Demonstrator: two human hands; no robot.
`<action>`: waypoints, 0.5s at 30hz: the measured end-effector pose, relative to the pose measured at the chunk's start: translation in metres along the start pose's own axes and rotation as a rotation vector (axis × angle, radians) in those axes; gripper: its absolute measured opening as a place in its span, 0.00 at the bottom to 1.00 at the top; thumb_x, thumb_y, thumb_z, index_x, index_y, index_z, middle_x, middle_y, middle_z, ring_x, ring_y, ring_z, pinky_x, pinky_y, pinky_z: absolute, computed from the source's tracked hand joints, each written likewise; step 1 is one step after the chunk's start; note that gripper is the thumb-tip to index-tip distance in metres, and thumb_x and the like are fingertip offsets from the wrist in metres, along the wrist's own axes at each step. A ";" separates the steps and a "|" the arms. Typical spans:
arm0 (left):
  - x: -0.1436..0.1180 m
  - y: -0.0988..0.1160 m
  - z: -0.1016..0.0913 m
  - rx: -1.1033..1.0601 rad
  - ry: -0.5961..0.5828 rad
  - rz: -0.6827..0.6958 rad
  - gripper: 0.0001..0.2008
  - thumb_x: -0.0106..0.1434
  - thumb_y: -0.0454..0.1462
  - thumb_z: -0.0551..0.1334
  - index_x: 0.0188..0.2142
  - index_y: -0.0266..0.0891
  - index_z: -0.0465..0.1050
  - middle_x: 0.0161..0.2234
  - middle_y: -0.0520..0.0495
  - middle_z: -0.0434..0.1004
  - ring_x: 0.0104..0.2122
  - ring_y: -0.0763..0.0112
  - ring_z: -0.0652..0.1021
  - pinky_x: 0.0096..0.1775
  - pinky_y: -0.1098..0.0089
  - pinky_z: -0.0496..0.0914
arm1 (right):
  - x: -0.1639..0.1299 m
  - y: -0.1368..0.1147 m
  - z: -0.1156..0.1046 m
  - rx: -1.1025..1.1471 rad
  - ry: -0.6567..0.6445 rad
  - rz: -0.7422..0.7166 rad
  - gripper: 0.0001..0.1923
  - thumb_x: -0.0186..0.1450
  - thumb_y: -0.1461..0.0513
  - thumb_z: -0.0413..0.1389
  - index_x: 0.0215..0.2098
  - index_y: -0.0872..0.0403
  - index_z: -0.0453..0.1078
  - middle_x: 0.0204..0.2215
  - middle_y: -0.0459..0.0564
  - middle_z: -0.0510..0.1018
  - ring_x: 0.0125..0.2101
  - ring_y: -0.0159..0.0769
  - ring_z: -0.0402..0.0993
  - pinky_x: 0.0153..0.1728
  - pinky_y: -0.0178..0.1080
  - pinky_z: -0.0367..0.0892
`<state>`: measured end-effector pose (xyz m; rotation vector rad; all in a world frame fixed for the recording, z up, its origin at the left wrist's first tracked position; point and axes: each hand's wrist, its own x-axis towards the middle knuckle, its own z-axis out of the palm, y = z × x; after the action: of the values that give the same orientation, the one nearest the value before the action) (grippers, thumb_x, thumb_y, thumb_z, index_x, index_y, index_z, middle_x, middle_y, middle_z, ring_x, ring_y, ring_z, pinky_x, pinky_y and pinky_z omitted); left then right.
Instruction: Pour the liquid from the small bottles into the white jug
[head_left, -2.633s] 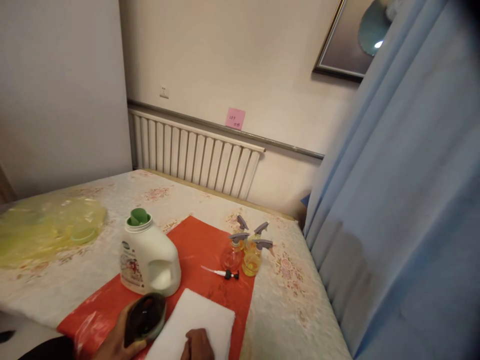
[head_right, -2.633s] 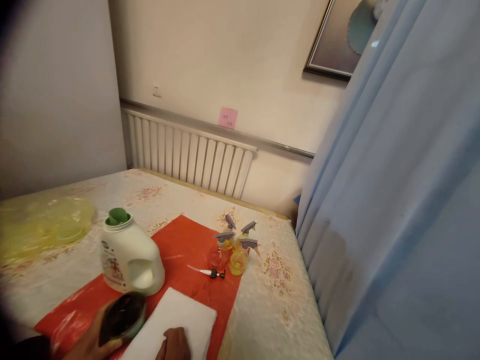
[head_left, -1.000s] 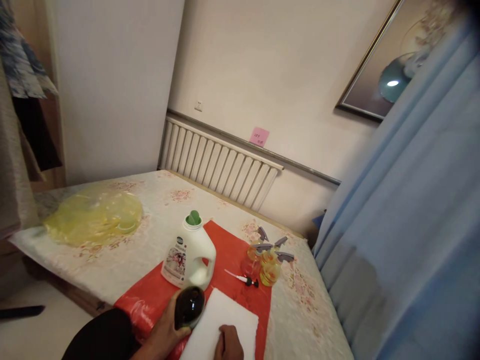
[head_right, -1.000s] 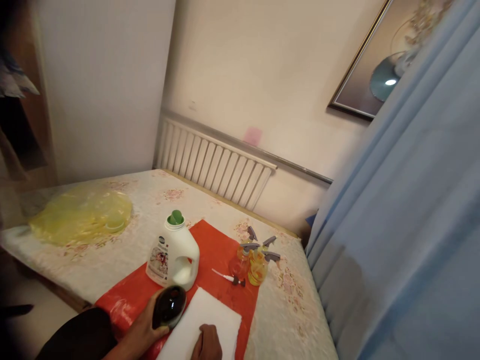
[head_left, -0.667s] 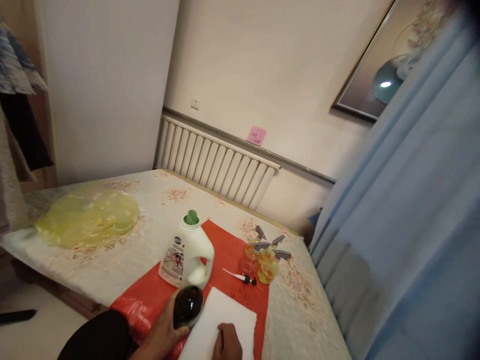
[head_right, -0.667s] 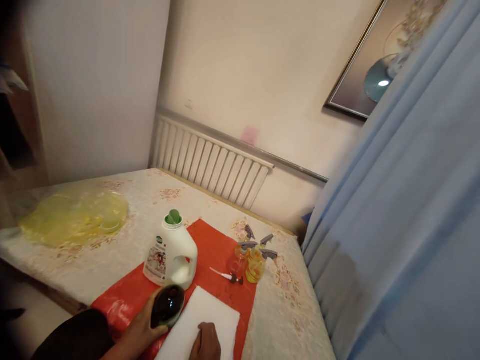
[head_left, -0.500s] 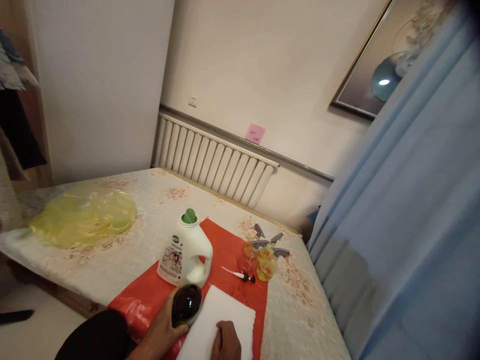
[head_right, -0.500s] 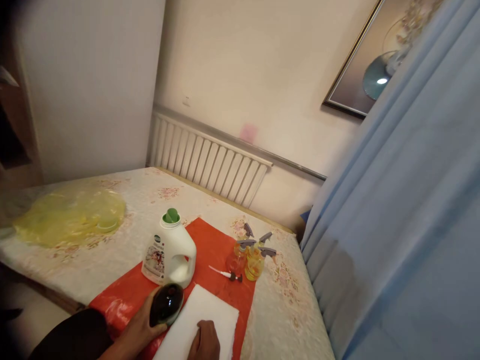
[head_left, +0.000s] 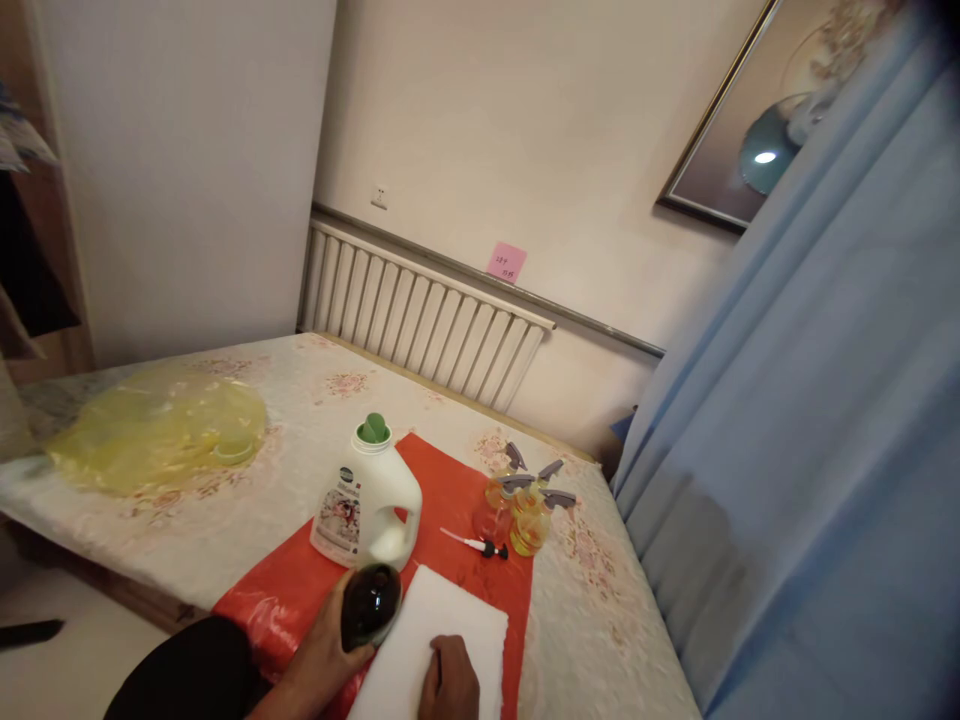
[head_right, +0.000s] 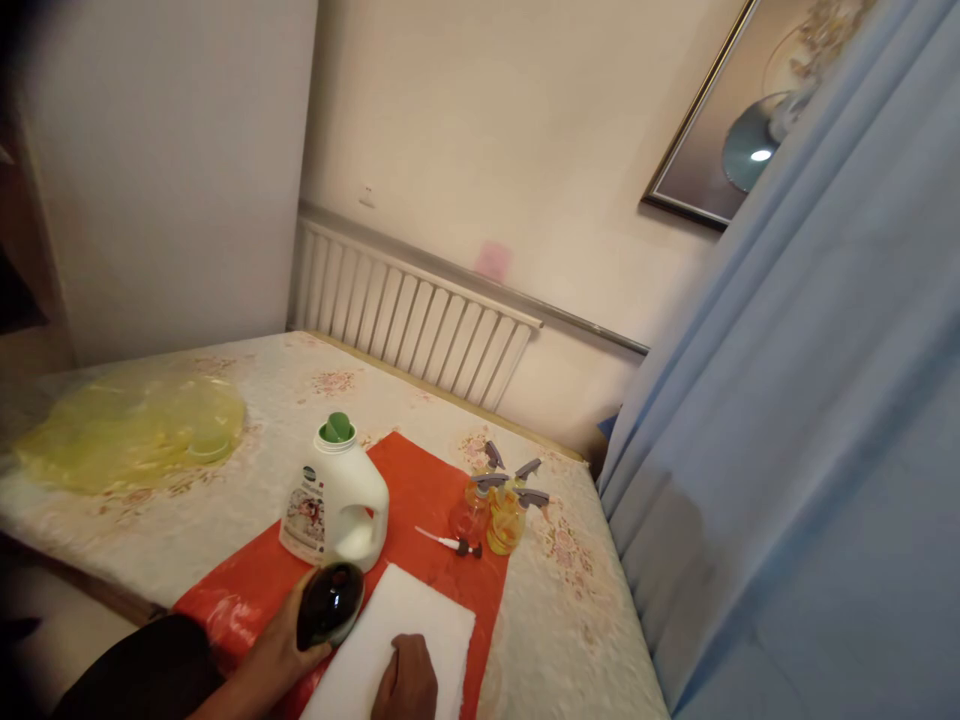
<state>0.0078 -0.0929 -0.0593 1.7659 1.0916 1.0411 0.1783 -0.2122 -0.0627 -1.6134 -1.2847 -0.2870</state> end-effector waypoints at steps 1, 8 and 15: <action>0.000 -0.001 0.000 0.017 -0.001 0.004 0.44 0.45 0.35 0.64 0.62 0.33 0.52 0.59 0.33 0.66 0.61 0.48 0.67 0.62 0.51 0.61 | 0.000 0.000 0.000 0.001 0.008 -0.001 0.12 0.69 0.65 0.45 0.35 0.50 0.69 0.26 0.48 0.73 0.26 0.39 0.74 0.30 0.38 0.70; -0.001 -0.001 -0.002 0.031 0.031 0.002 0.45 0.43 0.34 0.65 0.61 0.37 0.52 0.58 0.36 0.66 0.61 0.48 0.66 0.62 0.49 0.59 | 0.001 0.000 0.000 -0.002 0.016 -0.015 0.12 0.69 0.65 0.44 0.34 0.51 0.69 0.25 0.48 0.73 0.26 0.39 0.73 0.29 0.38 0.70; 0.000 0.018 -0.011 0.031 0.054 -0.007 0.43 0.47 0.40 0.66 0.61 0.36 0.52 0.61 0.33 0.62 0.62 0.48 0.65 0.62 0.47 0.59 | -0.001 -0.001 0.000 0.006 0.006 0.009 0.12 0.69 0.64 0.44 0.35 0.50 0.68 0.26 0.48 0.73 0.27 0.39 0.73 0.31 0.38 0.70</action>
<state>0.0029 -0.0961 -0.0392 1.7664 1.1518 1.0784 0.1775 -0.2124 -0.0630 -1.6117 -1.2720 -0.2818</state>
